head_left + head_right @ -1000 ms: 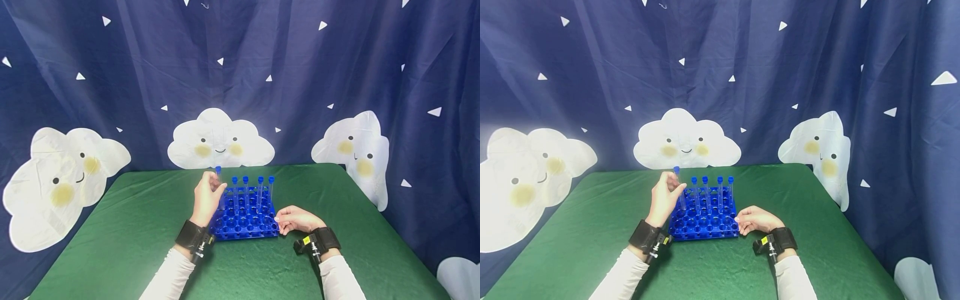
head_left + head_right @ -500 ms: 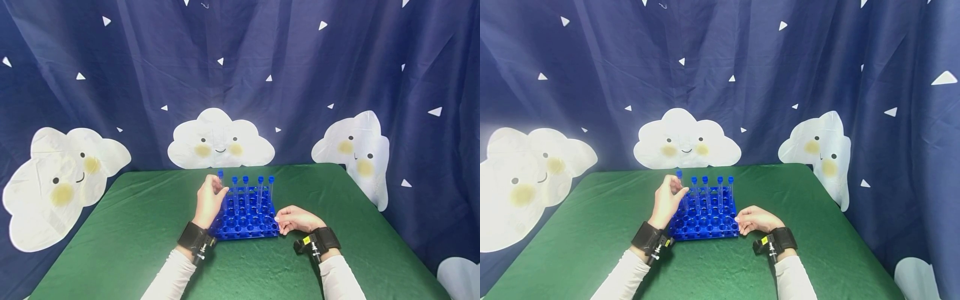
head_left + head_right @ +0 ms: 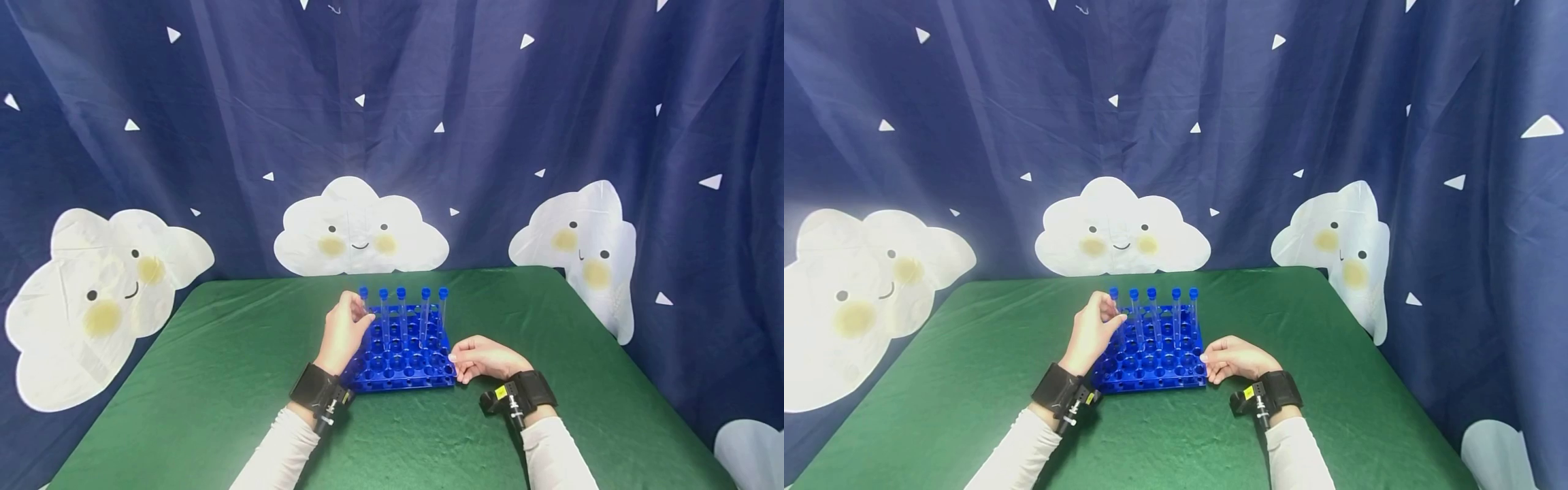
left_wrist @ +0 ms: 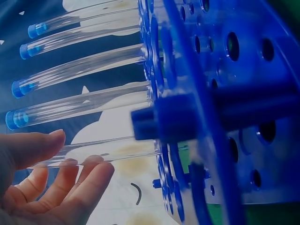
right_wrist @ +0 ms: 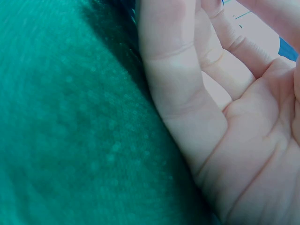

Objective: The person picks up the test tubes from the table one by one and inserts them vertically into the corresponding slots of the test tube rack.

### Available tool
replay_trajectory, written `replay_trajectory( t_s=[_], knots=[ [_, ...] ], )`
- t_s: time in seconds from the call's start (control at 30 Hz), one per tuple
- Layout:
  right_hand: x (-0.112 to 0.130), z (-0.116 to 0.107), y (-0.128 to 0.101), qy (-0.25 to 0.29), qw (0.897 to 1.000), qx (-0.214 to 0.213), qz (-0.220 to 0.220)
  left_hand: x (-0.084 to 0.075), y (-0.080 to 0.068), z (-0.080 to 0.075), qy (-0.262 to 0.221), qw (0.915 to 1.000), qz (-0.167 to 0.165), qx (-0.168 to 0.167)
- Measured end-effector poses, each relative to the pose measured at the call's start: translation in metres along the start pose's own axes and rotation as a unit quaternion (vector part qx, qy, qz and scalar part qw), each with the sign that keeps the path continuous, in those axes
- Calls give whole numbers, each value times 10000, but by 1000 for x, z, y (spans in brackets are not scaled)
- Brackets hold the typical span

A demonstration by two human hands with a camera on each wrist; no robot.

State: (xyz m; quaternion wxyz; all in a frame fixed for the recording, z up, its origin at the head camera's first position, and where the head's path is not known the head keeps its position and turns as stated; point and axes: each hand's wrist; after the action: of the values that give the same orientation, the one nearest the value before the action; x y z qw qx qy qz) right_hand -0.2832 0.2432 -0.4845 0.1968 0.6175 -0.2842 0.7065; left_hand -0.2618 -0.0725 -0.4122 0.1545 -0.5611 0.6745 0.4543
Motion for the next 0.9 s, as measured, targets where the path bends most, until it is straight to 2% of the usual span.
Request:
replay_trajectory(
  t_s=[0.67,0.9],
  knots=[
    [0,0,0,-3,10000,-41,27,2,-3,0,48,9999,-14,124],
    [0,0,0,18,10000,-16,14,4,-4,-1,-18,9997,-143,201]
  ],
)
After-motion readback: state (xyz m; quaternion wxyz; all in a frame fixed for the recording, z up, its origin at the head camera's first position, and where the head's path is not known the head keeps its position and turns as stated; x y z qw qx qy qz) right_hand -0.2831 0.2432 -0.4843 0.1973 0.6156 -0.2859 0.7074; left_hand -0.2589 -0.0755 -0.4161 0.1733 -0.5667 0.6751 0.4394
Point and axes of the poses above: each hand's wrist, its own y-axis towards the middle knuckle, its own z-axis out of the palm, x = y × z, and after that the axes turned 1 degree about y, right-handed
